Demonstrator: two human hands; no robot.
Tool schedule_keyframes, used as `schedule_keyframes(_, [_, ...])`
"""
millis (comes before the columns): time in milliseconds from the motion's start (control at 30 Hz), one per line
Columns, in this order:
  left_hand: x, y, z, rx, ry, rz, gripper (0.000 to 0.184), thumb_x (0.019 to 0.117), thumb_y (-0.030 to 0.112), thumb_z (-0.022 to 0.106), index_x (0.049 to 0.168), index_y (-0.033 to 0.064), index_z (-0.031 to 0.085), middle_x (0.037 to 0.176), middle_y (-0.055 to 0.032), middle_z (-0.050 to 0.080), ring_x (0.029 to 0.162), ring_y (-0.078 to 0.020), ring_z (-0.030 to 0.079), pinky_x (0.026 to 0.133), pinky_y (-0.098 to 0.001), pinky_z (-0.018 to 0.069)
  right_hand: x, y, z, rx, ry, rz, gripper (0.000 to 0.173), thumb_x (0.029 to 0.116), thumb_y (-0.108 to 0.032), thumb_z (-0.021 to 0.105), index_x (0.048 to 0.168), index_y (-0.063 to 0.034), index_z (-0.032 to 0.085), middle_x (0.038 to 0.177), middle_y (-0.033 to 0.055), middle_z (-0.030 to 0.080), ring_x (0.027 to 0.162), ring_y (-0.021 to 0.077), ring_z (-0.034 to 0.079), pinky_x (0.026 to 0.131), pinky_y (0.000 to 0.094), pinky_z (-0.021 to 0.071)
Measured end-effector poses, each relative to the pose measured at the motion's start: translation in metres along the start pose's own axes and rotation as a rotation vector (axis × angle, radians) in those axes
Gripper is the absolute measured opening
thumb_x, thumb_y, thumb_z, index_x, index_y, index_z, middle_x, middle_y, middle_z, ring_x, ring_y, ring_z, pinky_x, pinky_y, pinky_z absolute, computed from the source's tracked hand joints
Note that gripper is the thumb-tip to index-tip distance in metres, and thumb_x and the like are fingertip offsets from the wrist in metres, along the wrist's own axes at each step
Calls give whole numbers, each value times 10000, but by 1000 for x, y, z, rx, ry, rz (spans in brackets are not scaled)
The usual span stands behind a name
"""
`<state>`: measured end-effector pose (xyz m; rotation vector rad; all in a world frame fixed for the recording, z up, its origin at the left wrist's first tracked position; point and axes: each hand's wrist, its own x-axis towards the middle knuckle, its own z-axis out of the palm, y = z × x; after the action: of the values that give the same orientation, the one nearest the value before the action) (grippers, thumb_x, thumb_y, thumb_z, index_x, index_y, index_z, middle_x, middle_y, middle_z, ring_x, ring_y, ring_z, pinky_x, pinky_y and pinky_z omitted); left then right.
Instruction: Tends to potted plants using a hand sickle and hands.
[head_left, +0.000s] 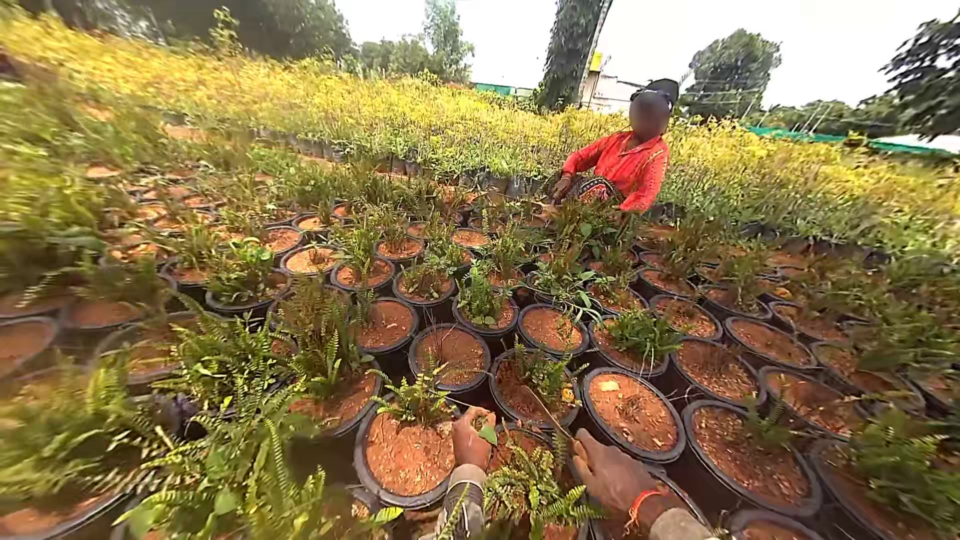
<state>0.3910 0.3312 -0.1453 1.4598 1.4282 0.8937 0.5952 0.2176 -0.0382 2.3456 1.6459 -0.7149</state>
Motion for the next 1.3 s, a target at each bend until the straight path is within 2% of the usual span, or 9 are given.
schedule_keyframes(267, [0,0,2,-27,-7,-28,250,974,193,695,1137,7,728,1115,-175,741,1100,-274,703,1030,-448,528,-50,-8,-18,72,154,-57,463,1047,-410,436,1427,-148,474,1074,208,709,1037,408,701,870,602,538])
schedule_keyframes(400, [1,-1,3,-40,6,-18,235,964,175,705,1120,0,728,1088,-180,742,1055,-269,713,1005,-447,540,-34,-29,-13,-67,169,-70,450,1057,-395,390,1430,-159,480,1156,197,703,1081,406,695,862,598,541])
schedule_keyframes(567, [0,-4,2,-44,3,-16,236,971,174,701,1121,-7,725,1105,-181,738,1077,-270,703,1018,-441,529,2,-8,16,-25,74,51,468,1063,-411,395,1456,-163,448,1168,213,707,1110,414,692,900,601,540])
schedule_keyframes(833, [2,-3,4,-56,-1,-15,248,972,189,700,1123,-6,729,1115,-181,739,1095,-271,701,1030,-441,524,-19,-15,-9,27,166,0,472,1071,-424,370,1449,-152,451,1114,206,710,1071,407,699,887,590,542])
schedule_keyframes(967, [3,0,1,-68,3,1,238,970,181,695,1114,-5,731,1107,-177,740,1083,-268,705,1022,-438,531,-3,-6,8,-1,56,16,479,1071,-430,395,1460,-153,437,1168,220,702,1116,417,687,918,610,529])
schedule_keyframes(1100, [3,1,-2,-83,2,2,253,969,169,698,1129,-25,724,1152,-195,729,1138,-286,688,1060,-447,512,-18,16,5,424,165,-75,447,1045,-357,511,1376,-57,507,1116,226,666,1016,373,672,900,571,518])
schedule_keyframes(1167, [4,0,-1,-104,-3,7,248,965,156,702,1127,-31,721,1153,-201,726,1132,-292,687,1055,-453,512,-47,20,3,630,223,-110,407,1031,-340,530,1329,-63,520,963,162,642,772,282,665,706,481,563])
schedule_keyframes(1200, [4,-1,-1,-126,-10,7,240,964,143,700,1125,-33,719,1139,-201,726,1104,-289,695,1035,-453,525,-63,21,4,751,242,-126,392,1022,-325,535,1313,-64,523,891,134,628,670,249,640,617,447,560])
schedule_keyframes(1300, [6,-2,-3,-262,-8,-10,196,964,84,680,1095,-60,698,1012,-195,716,890,-242,704,864,-418,585,-111,20,13,1081,277,-192,356,1021,-231,534,1302,-13,524,818,65,599,629,173,592,589,385,537])
